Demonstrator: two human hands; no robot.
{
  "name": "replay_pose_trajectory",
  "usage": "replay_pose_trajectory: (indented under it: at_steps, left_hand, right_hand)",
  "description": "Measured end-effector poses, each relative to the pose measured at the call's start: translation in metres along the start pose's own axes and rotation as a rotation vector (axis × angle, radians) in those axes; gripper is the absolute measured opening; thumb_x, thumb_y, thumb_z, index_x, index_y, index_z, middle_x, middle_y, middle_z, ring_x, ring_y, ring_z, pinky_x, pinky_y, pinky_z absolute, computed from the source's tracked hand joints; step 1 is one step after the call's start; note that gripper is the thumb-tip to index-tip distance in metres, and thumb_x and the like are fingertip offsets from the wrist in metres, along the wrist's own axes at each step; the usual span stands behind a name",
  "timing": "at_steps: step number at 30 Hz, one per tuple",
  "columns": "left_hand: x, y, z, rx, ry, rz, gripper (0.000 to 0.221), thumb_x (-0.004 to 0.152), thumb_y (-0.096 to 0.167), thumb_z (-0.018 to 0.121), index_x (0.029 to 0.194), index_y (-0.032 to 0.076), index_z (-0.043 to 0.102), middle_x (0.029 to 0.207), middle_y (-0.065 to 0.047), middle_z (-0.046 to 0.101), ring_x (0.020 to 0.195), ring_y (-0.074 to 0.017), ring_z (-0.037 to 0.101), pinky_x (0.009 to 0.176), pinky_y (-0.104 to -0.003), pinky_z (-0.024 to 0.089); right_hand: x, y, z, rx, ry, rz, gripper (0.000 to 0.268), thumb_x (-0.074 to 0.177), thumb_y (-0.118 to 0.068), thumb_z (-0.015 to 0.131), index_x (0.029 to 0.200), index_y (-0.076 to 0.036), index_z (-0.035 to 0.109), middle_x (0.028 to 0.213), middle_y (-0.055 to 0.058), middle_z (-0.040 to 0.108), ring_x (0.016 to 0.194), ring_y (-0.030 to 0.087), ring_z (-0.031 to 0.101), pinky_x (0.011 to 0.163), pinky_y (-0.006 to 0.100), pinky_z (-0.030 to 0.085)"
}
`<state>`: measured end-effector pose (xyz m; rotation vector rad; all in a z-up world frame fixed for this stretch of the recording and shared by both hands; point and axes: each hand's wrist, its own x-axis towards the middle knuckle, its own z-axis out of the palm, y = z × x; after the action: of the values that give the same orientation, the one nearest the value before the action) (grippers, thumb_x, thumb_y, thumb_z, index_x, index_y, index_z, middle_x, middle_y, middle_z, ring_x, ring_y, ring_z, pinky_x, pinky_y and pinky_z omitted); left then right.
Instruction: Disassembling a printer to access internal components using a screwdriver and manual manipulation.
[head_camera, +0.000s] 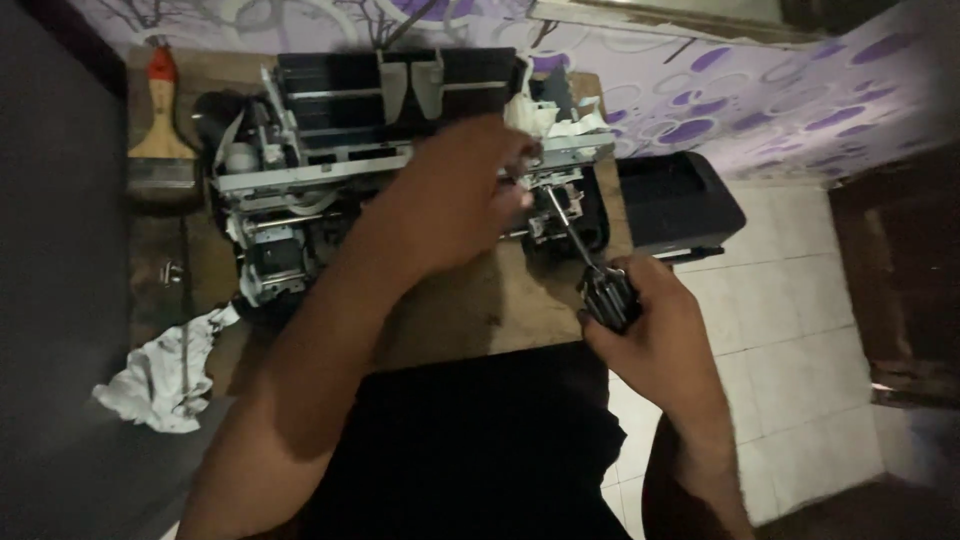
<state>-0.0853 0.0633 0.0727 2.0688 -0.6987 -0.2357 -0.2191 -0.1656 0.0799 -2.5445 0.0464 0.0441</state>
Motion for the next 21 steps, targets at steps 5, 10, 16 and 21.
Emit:
replay_pose_trajectory:
  at_steps: [5,10,16,21]
  left_hand:
    - [-0.014,-0.012,0.021,-0.192,-0.027,-0.126,0.055,0.089,0.027,0.073,0.139,0.008,0.061,0.119,-0.011,0.074,0.104,-0.0254,0.071,0.084,-0.041,0.053]
    - [-0.012,-0.038,0.053,-0.293,0.219,0.059,0.017,0.086,0.020,0.064,0.095,0.014,0.078,0.090,0.000,0.081,0.083,-0.0127,0.074,0.075,-0.031,0.053]
    - [-0.067,-0.056,0.047,-0.095,0.330,-0.017,0.025,0.091,0.032,0.063,0.105,0.019,0.078,0.102,-0.003,0.082,0.098,-0.0227,0.077,0.077,-0.038,0.052]
    - [-0.185,-0.124,-0.002,0.150,0.521,-0.177,0.043,0.087,-0.006,0.051,0.126,0.003,0.068,0.137,-0.014,0.062,0.135,-0.0269,0.051,0.123,-0.034,0.028]
  right_hand:
    - [-0.004,-0.007,0.004,-0.035,-0.002,-0.107,0.025,0.077,-0.016,0.075,0.097,-0.010,0.061,0.088,0.005,0.059,0.080,0.021,0.059,0.071,0.033,0.044]
    - [-0.006,0.006,0.014,-0.046,-0.018,-0.214,0.045,0.072,-0.019,0.076,0.115,-0.008,0.067,0.107,0.011,0.070,0.101,0.028,0.066,0.090,0.037,0.048]
    - [-0.012,0.026,0.030,-0.098,-0.072,-0.254,0.038,0.075,-0.023,0.078,0.108,-0.010,0.065,0.100,0.007,0.068,0.097,0.027,0.064,0.086,0.038,0.046]
    - [-0.007,0.061,0.066,-0.040,-0.401,-0.167,0.047,0.065,-0.019,0.082,0.111,-0.017,0.075,0.119,0.006,0.073,0.112,0.029,0.069,0.086,0.043,0.053]
